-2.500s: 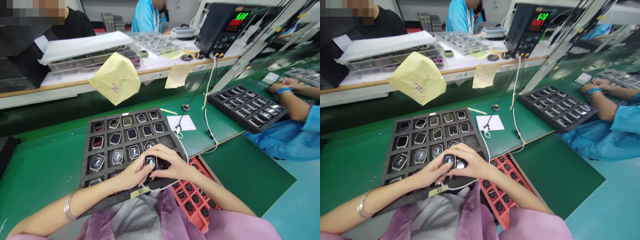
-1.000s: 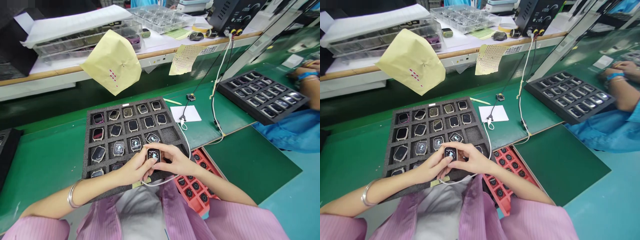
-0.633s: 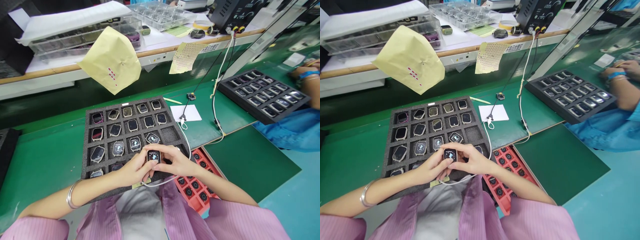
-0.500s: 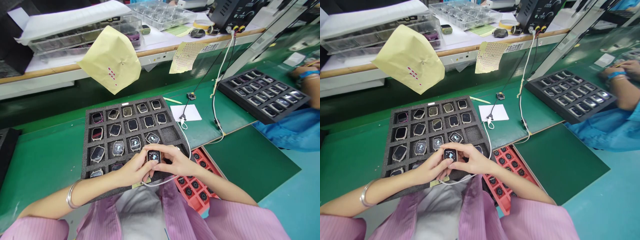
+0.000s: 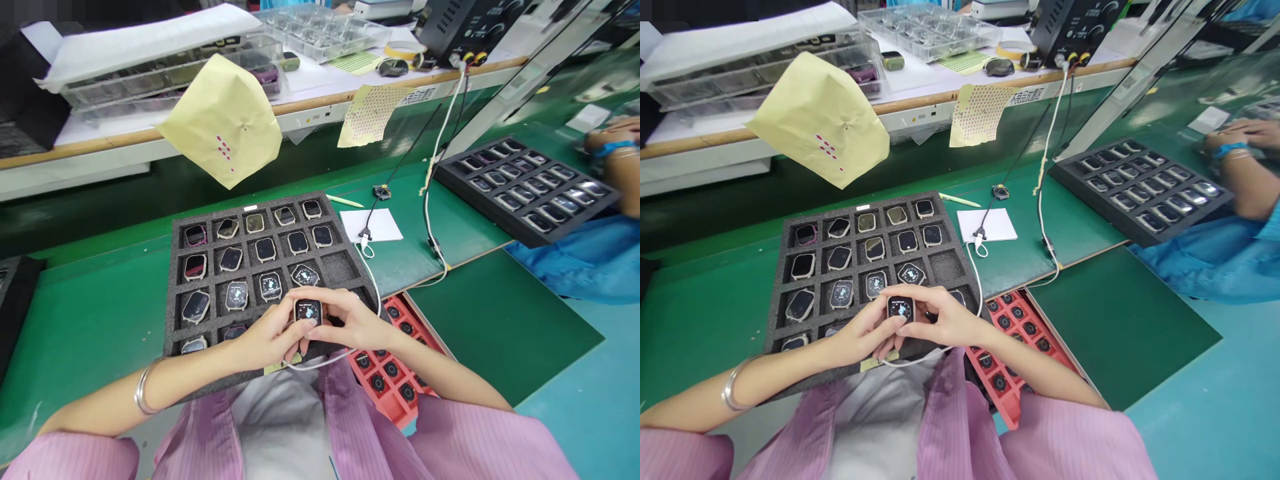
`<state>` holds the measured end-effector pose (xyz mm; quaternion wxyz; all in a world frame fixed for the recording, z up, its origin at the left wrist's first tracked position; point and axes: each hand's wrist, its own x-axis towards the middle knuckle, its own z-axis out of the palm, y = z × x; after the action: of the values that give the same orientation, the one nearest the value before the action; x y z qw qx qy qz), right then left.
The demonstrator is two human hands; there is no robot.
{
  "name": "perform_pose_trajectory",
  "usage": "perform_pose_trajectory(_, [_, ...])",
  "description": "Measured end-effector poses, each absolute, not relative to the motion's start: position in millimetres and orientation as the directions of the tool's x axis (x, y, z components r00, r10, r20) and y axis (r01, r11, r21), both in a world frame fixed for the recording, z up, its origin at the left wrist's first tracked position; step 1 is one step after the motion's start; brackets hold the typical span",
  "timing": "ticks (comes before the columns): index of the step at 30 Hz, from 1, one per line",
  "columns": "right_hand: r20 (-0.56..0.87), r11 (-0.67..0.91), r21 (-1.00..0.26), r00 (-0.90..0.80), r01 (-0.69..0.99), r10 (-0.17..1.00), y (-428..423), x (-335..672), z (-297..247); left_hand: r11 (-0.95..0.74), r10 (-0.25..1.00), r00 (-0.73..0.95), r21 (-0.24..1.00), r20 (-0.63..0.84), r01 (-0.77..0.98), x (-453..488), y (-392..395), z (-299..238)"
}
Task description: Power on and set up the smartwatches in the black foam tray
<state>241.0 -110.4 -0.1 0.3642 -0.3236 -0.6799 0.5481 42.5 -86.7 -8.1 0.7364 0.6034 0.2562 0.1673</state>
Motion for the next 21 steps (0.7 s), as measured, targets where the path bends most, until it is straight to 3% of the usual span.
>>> perform_pose_trajectory(9, [0.156,0.253,-0.955,-0.465,0.153,0.871,-113.1,239.5,0.9,0.276,0.588,0.781,0.96,-0.209,0.049,44.8,-83.2,-0.8])
perform_pose_trajectory(15, [0.36,0.529,-0.727,-0.414,0.437,0.836,-116.8,241.9,12.8,0.287,0.549,0.808,0.956,-0.212,0.056,35.9,-88.8,15.2])
perform_pose_trajectory(18, [0.391,0.601,-0.661,-0.476,0.45,0.787,-121.3,241.0,19.5,0.265,0.515,0.827,0.959,-0.228,0.1,29.3,-95.4,24.4])
perform_pose_trajectory(21, [0.419,0.613,-0.675,-0.47,0.412,0.777,-125.3,237.2,22.6,0.203,0.554,0.795,0.966,-0.247,0.158,25.1,-100.5,30.6])
